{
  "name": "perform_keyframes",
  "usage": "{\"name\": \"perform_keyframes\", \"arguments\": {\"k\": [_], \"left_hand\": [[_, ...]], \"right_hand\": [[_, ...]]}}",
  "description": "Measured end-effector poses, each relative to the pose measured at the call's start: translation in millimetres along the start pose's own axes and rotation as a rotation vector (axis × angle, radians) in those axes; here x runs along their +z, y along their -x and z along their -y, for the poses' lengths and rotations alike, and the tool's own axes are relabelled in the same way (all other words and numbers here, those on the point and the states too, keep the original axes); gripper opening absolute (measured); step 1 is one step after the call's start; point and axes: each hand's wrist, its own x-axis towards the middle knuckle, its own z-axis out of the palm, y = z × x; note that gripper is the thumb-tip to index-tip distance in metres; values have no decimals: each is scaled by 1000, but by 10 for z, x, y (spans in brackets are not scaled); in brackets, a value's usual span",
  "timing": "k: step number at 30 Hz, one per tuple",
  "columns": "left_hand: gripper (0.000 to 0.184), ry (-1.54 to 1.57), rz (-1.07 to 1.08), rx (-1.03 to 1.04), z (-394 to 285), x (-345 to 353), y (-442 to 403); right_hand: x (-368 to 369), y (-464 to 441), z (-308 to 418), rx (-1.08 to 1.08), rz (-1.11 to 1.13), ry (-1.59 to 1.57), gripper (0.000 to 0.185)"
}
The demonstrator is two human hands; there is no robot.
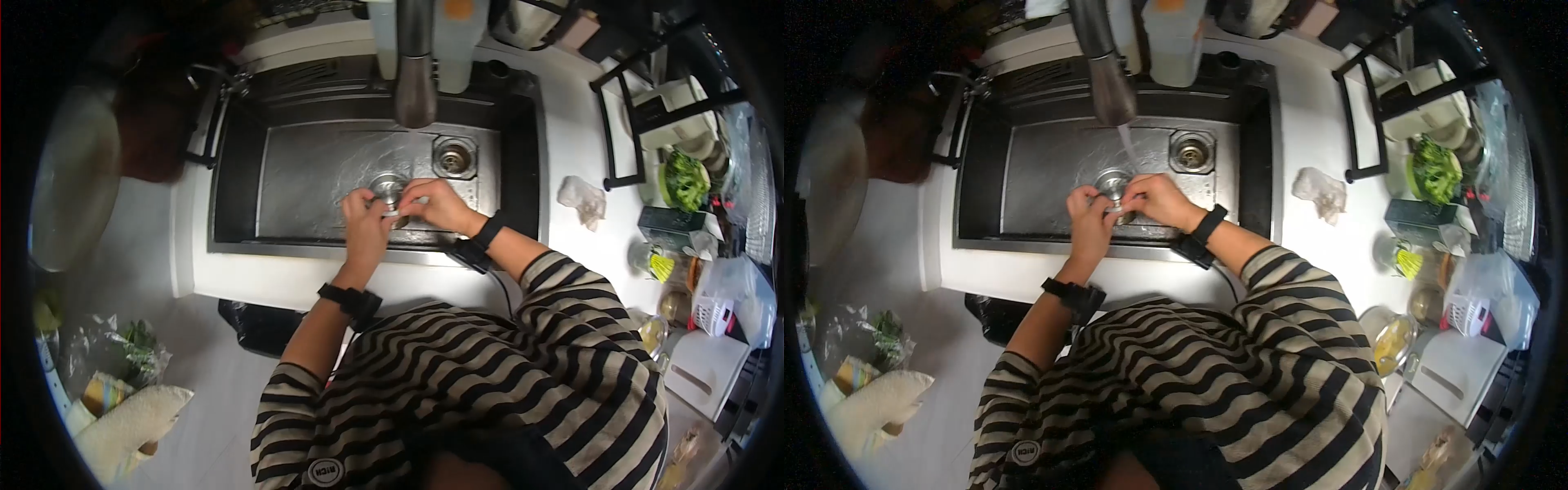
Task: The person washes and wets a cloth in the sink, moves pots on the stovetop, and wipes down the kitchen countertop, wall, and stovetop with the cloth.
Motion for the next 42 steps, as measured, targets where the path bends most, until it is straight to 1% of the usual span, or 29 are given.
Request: {"name": "perform_keyframes", "arguments": {"k": [2,4,6,7,8,9,10,11,12,13,14,15,16,18,19,21,22,23,24,26,28,30,31,33,35,36,38,39,42], "left_hand": [[19,-16,-16,13,-37,-11,-54],[19,2,15,1,-18,5,-95],[19,13,58,-8,-1,-6,-118],[19,16,85,-10,-7,-2,-137],[19,21,115,-9,-21,11,-159],[18,25,129,-18,-29,23,-186],[18,29,143,-23,-27,29,-200],[18,36,157,-23,-34,45,-232],[18,37,156,2,-47,61,-263],[18,37,156,28,-62,69,-280],[18,36,153,55,-94,76,-305],[18,76,199,27,-149,70,-324],[18,72,207,69,-167,89,-337],[21,61,221,142,-143,174,-335],[33,68,216,164,-160,191,-343],[43,37,224,119,-218,157,-313],[48,20,229,94,-239,127,-289],[54,16,301,59,-185,122,-265],[52,5,315,60,-147,116,-242],[48,-22,341,53,-78,78,-199],[45,-22,341,17,-50,17,-178],[45,-28,326,4,48,27,-142],[46,5,318,-30,92,42,-126],[46,73,300,-94,195,105,-121],[41,394,271,-346,464,408,-130],[39,556,252,-472,526,513,-147],[40,820,199,-802,319,486,-343],[41,953,169,-962,227,468,-418],[44,1187,238,-1136,137,474,-603]], "right_hand": [[-36,-25,23,504,-104,-355,4],[-174,-18,-172,581,-228,-449,17],[-384,20,-449,760,-136,-50,39],[-455,48,-499,713,73,642,65],[-403,180,-640,579,26,791,73],[-263,375,-930,441,-24,940,81],[-240,385,-868,302,-78,1087,90],[-338,308,-849,659,164,470,96],[-461,131,-575,1116,261,-5,105],[-438,103,-258,1173,125,-369,104],[-350,115,-381,1241,125,-680,93],[-284,97,-452,1246,136,-872,78],[-228,71,-491,1212,77,-929,53],[-129,46,-685,1135,42,-913,43],[-123,20,-717,1164,18,-816,38],[-149,-42,-808,1218,-24,-621,30],[-162,-19,-974,1156,82,-371,28],[-193,27,-1137,1081,185,-122,26],[-220,82,-1313,996,285,125,24],[-302,131,-1531,1174,150,200,25],[-239,309,-2162,1240,-355,-296,32],[-407,307,-1912,1258,-483,-203,51],[-451,259,-1990,1227,-325,176,59],[-411,167,-1817,1057,-208,576,52],[-247,42,-1705,1076,-282,2,37],[-106,-15,-1652,1154,-394,-679,29],[-28,-173,-1100,1129,-266,-1013,20],[31,-244,-918,1117,-293,-1131,19],[188,-353,-768,1027,-320,-1420,21]]}}
